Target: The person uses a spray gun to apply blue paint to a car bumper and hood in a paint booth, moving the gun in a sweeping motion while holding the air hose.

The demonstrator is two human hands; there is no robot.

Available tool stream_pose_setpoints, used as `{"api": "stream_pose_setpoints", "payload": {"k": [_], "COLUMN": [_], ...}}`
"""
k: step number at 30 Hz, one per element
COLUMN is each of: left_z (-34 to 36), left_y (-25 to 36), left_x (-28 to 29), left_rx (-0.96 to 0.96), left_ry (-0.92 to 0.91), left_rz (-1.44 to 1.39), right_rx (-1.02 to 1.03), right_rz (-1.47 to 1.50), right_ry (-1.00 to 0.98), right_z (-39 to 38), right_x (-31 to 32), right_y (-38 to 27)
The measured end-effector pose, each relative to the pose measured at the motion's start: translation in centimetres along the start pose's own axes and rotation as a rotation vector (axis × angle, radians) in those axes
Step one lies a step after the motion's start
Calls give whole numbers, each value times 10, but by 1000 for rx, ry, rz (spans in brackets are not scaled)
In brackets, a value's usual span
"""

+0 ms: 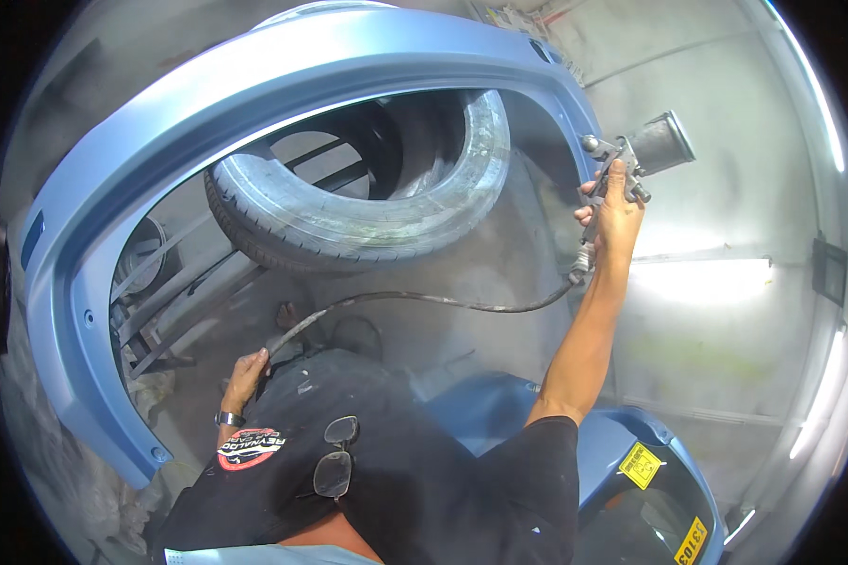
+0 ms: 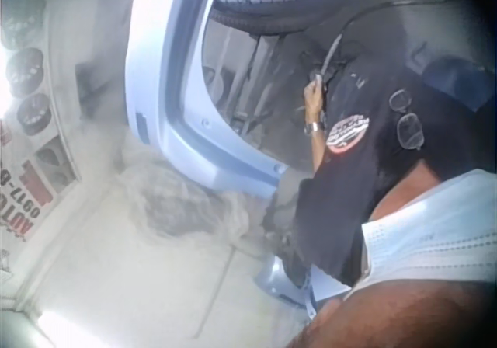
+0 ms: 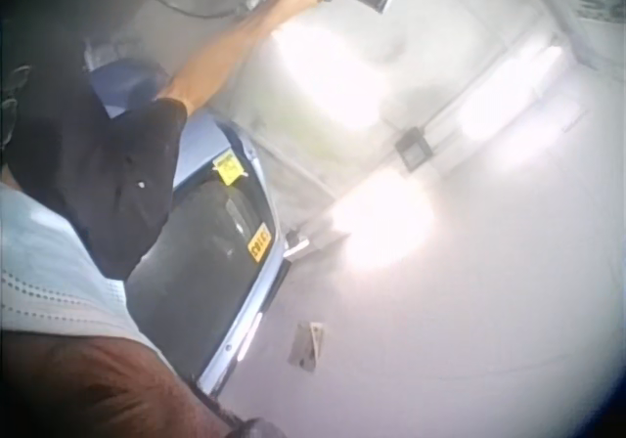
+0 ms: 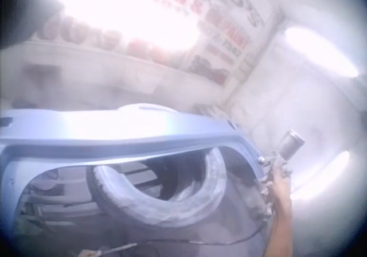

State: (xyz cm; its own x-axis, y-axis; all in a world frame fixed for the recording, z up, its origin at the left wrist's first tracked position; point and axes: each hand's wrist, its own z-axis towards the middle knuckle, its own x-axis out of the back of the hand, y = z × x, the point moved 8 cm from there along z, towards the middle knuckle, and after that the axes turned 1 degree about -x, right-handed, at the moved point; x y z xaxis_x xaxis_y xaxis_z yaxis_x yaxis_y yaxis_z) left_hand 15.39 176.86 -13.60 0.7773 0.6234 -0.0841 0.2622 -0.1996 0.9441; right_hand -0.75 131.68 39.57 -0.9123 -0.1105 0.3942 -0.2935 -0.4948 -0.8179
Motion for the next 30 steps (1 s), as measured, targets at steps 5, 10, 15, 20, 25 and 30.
{"api": "stream_pose_setpoints", "payload": {"k": [5, 10, 15, 20, 25, 30], "left_z": [-5, -2, -12, -15, 2, 24], "left_y": [20, 23, 56, 103, 145, 165], "left_x": [-6, -5, -24, -72, -113, -136], "left_rx": [56, 80, 61, 64, 27, -54], "left_ry": [-33, -15, -6, 24, 26, -11], "left_rz": [91, 112, 130, 63, 89, 116], "right_rx": [1, -41, 49, 165, 53, -11], "right_rz": [87, 135, 65, -69, -132, -74], "right_ry": [-59, -405, -639, -684, -601, -340], "right_z": [-11, -41, -32, 26, 126, 218], "right_x": [3, -26, -52, -64, -36, 21], "right_y": [-19, -39, -66, -78, -27, 47]}}
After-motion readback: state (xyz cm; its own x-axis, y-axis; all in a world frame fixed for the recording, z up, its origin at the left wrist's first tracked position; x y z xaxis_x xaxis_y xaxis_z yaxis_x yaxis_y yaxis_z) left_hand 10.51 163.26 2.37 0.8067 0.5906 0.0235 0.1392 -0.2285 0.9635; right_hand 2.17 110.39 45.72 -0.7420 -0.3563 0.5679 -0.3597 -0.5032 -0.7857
